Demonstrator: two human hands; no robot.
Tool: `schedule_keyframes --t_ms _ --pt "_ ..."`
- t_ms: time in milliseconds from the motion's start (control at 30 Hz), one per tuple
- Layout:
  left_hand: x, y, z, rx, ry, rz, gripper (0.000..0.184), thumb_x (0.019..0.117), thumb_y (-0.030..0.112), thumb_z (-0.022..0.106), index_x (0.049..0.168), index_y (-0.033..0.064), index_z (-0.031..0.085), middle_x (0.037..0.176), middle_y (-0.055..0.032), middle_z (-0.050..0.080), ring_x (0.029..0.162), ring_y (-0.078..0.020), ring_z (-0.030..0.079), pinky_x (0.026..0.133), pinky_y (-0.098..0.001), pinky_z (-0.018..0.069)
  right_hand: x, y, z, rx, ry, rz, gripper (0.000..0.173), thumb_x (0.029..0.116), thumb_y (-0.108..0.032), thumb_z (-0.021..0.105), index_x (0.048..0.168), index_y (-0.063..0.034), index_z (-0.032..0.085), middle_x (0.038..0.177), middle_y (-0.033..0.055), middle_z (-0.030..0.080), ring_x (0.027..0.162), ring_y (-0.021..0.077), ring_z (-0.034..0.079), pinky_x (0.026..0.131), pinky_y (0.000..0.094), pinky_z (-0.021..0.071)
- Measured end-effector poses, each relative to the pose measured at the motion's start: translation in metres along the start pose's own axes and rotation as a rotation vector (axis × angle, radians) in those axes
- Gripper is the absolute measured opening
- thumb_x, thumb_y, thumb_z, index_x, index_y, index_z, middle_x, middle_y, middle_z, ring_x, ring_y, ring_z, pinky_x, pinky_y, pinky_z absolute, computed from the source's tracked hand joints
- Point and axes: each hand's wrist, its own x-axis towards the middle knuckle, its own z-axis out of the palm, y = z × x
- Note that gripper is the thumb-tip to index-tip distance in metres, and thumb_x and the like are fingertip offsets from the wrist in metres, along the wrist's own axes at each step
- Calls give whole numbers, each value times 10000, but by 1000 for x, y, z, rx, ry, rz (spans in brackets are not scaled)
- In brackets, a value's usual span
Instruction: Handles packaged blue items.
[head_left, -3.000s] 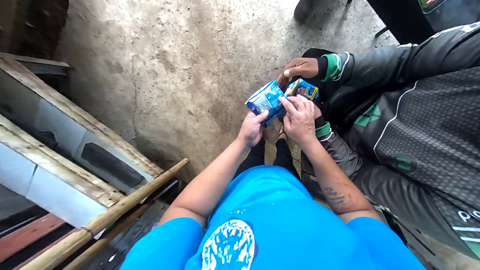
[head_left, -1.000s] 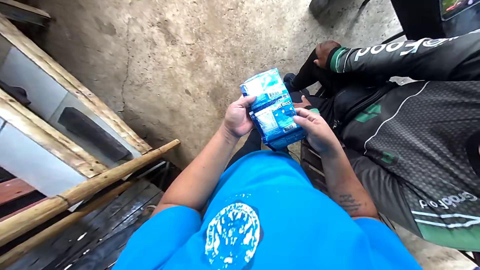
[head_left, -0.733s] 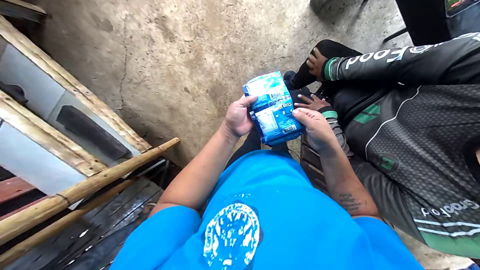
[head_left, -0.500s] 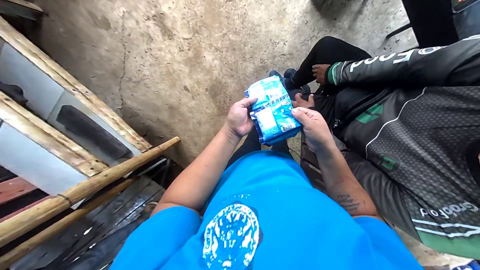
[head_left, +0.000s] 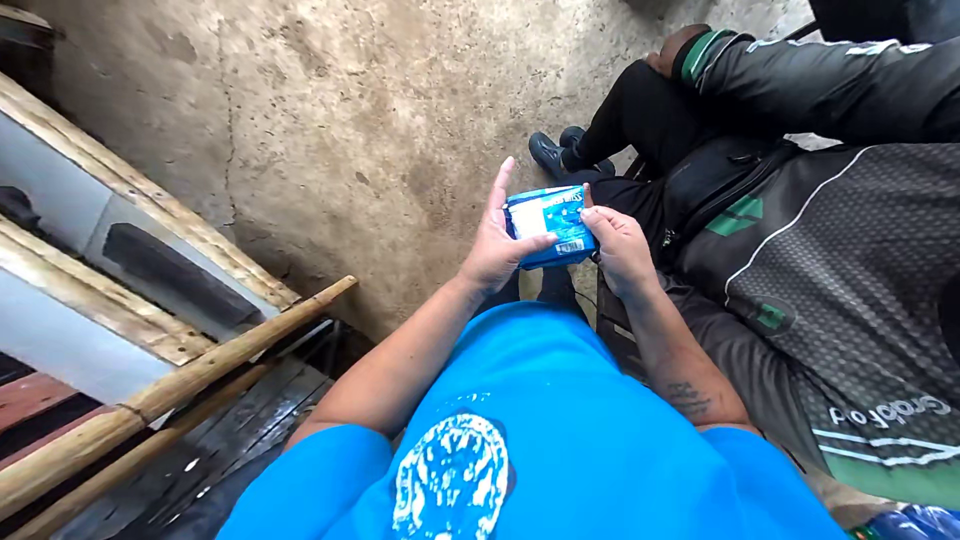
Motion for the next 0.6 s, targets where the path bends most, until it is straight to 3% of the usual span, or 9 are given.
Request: schedule_keyframes --t_ms 133,300,467,600 --pt "3 1 3 -9 -28 71 1106 770 -138 757 1619 170 119 1289 -134 607 1066 -241 699 909 -417 616 -5 -5 2 24 32 -29 276 1088 -143 440 935 -74 659 808 -27 688 753 32 676 744 239 592" --pt "8 1 3 -34 -64 102 1010 780 -153 734 1600 117 209 1403 -126 550 1161 -246 660 961 -427 593 -6 -6 2 38 47 -96 264 1084 -134 441 938 -77 655 828 -34 684 779 26 671 776 238 587" --pt "8 1 2 -10 -74 134 666 792 -144 730 1399 21 511 1285 -70 648 1098 -176 684 949 -368 594 -8 -7 2 55 52 -134 267 1077 -120 440 935 -81 663 845 -44 685 799 21 670 790 237 585" --pt "8 0 1 -2 -75 107 583 800 -140 721 1344 11 574 1256 -60 670 1077 -161 689 935 -349 596 -10 -5 0 44 47 -144 270 1084 -132 428 960 -81 662 866 -43 690 809 21 677 795 244 591"
